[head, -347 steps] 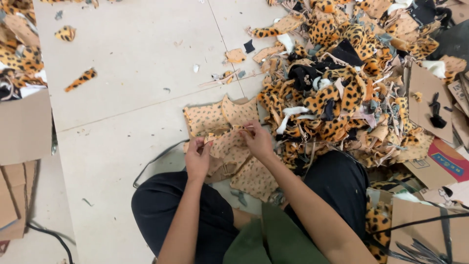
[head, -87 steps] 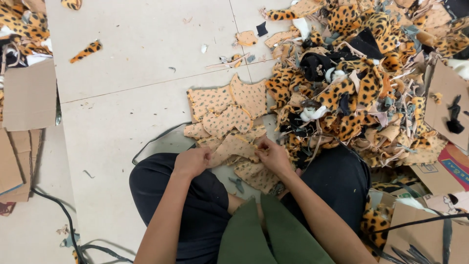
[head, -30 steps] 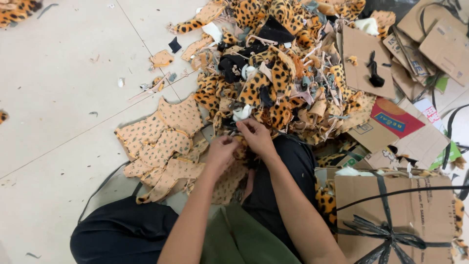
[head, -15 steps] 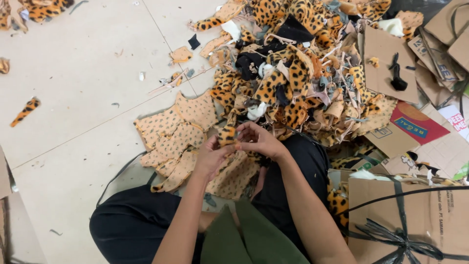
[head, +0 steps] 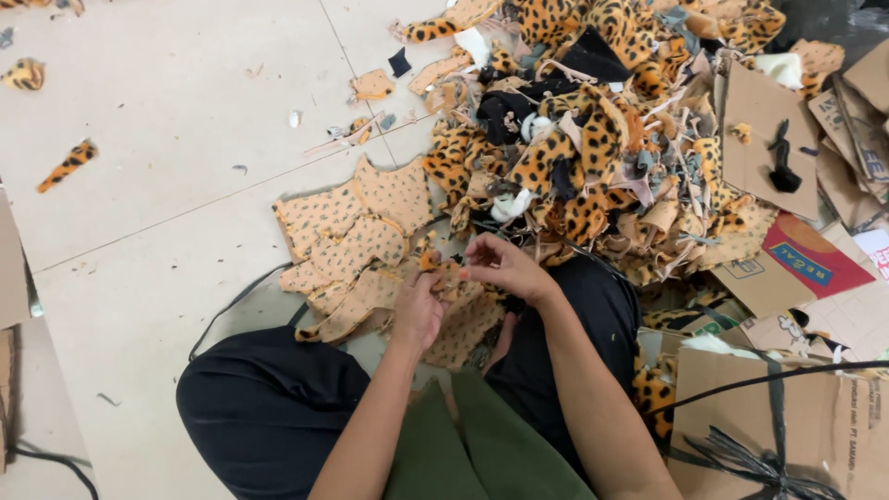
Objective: Sorting through a pile of leopard-print fabric scraps on the floor
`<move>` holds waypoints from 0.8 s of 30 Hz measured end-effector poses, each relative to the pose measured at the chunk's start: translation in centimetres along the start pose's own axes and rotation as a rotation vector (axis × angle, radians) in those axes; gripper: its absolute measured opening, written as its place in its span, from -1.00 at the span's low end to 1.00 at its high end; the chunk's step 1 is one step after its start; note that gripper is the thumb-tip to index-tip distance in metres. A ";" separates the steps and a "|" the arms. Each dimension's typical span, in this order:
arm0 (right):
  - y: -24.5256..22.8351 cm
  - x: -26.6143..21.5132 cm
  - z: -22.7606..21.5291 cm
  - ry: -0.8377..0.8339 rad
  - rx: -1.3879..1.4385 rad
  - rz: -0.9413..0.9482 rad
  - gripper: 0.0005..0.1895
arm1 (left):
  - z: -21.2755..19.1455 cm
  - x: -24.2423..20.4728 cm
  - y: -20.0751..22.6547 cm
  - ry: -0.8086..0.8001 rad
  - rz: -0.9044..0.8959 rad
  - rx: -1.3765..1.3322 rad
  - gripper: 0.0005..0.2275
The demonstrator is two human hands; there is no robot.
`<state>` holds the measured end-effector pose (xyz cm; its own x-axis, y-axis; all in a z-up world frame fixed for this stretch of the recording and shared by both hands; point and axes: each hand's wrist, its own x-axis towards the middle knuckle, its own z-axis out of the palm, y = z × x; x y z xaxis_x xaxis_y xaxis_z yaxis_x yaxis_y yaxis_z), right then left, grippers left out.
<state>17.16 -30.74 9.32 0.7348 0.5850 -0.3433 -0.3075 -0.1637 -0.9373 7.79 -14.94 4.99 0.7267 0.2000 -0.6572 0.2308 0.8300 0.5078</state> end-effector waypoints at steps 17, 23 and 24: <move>1.8 0.5 2.5 -0.148 -0.042 0.001 -0.80 | -2.4 -2.2 2.2 0.040 0.091 0.335 -0.46; 1.6 0.4 3.1 -0.115 -0.051 0.023 -0.77 | -6.5 -1.2 2.6 0.102 0.067 0.209 -0.39; 1.2 0.2 3.3 -0.129 -0.071 0.035 -0.71 | -7.7 -0.7 2.8 0.080 0.054 0.226 -0.38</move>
<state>15.00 -28.21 8.26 0.6396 0.6742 -0.3693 -0.2848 -0.2384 -0.9285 2.97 -8.78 2.59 0.6901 0.2888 -0.6635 0.3388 0.6812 0.6490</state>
